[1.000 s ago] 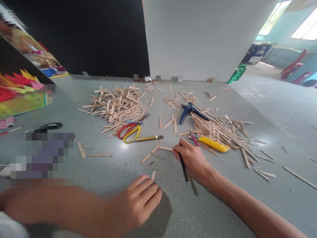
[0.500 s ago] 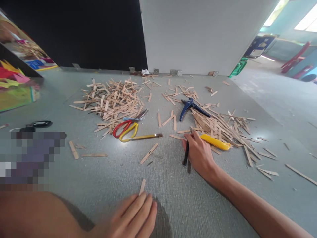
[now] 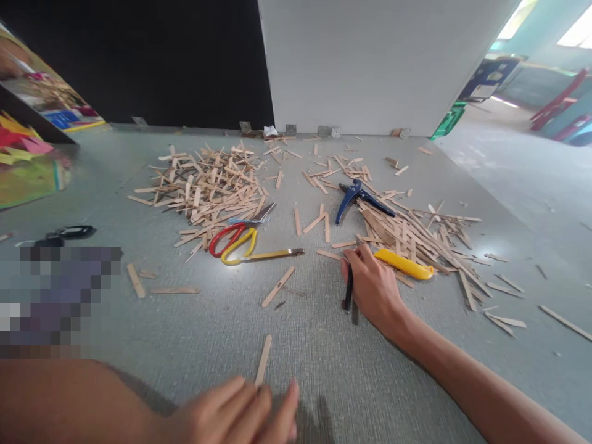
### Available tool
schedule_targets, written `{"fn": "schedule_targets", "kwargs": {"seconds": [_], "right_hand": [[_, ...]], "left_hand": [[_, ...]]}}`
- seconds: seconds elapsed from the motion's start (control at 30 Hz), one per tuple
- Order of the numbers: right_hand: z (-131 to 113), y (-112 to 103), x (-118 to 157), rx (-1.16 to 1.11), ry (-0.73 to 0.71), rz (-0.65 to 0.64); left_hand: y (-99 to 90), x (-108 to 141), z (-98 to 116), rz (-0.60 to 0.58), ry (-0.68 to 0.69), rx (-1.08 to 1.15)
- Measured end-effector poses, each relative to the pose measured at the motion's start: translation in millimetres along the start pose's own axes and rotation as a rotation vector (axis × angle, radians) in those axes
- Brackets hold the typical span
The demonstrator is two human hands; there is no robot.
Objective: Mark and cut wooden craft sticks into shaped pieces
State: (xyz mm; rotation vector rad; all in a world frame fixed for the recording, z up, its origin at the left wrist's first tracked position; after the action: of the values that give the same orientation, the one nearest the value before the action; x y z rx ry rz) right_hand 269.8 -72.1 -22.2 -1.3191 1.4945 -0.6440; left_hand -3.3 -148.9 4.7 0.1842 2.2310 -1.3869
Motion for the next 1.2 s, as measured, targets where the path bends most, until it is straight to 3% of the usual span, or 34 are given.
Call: {"fn": "schedule_targets", "kwargs": {"seconds": [0.1, 0.17, 0.23, 0.33, 0.43, 0.53, 0.6, 0.7, 0.8, 0.9, 1.0, 1.1, 1.2], "right_hand": [[-0.2, 0.3, -0.6, -0.003, -0.001, -0.007], [-0.1, 0.5, -1.2, 0.0, -0.001, 0.0], [-0.2, 0.2, -1.8, 0.001, 0.0, 0.011], [-1.5, -0.8, -2.6, -0.012, -0.012, -0.023], [-2.5, -2.3, -3.1, -0.022, -0.018, -0.034], [-2.2, -2.5, -3.4, -0.029, -0.024, -0.025], [-1.6, -1.3, -3.5, -0.029, -0.035, -0.033], [-0.1, 1.0, -3.6, -0.014, -0.027, -0.021], [1.0, 2.8, -3.6, -0.012, -0.01, -0.017], [1.2, 3.2, -3.8, -0.026, -0.009, -0.017], [2.1, 4.0, -4.4, -0.032, -0.006, -0.003], [4.1, 5.7, -4.6, -0.04, 0.001, 0.022], [5.2, 5.7, -4.1, -0.078, -0.011, 0.036]], "left_hand": [[22.3, -13.0, -29.0, -0.149, -0.227, -0.204], [41.1, -19.0, -51.8, -0.384, -0.347, -0.221], [56.0, -22.5, -71.4, -0.604, -0.357, -0.108], [65.8, -25.2, -92.8, -0.738, -0.349, 0.047], [66.2, -25.5, -100.1, -0.69, -0.386, 0.133], [59.5, -25.3, -85.4, -0.554, -0.407, 0.235], [52.0, -26.3, -61.9, -0.467, -0.284, 0.366], [42.8, -27.0, -22.1, -0.468, 0.017, 0.475], [43.2, -28.3, -5.6, -0.507, 0.089, 0.362], [49.9, -33.6, -21.2, -0.522, -0.016, 0.23], [59.1, -36.8, -58.4, -0.662, -0.251, 0.153], [64.6, -36.4, -95.3, -0.699, -0.362, 0.094], [66.1, -35.6, -113.5, -0.715, -0.435, 0.042]]}}
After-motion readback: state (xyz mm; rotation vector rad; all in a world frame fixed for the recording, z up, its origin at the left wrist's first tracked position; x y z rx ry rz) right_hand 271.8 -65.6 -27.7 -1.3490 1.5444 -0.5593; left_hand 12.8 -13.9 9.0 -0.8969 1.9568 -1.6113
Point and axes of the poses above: each hand's wrist, its own x-axis away from the middle knuckle, its own y-axis out of the palm, z = x × y, the point moved 2 cm from there along -x, towards the middle knuckle, and after that the axes turned 13 degrees about -x, right-handed, at the moved point
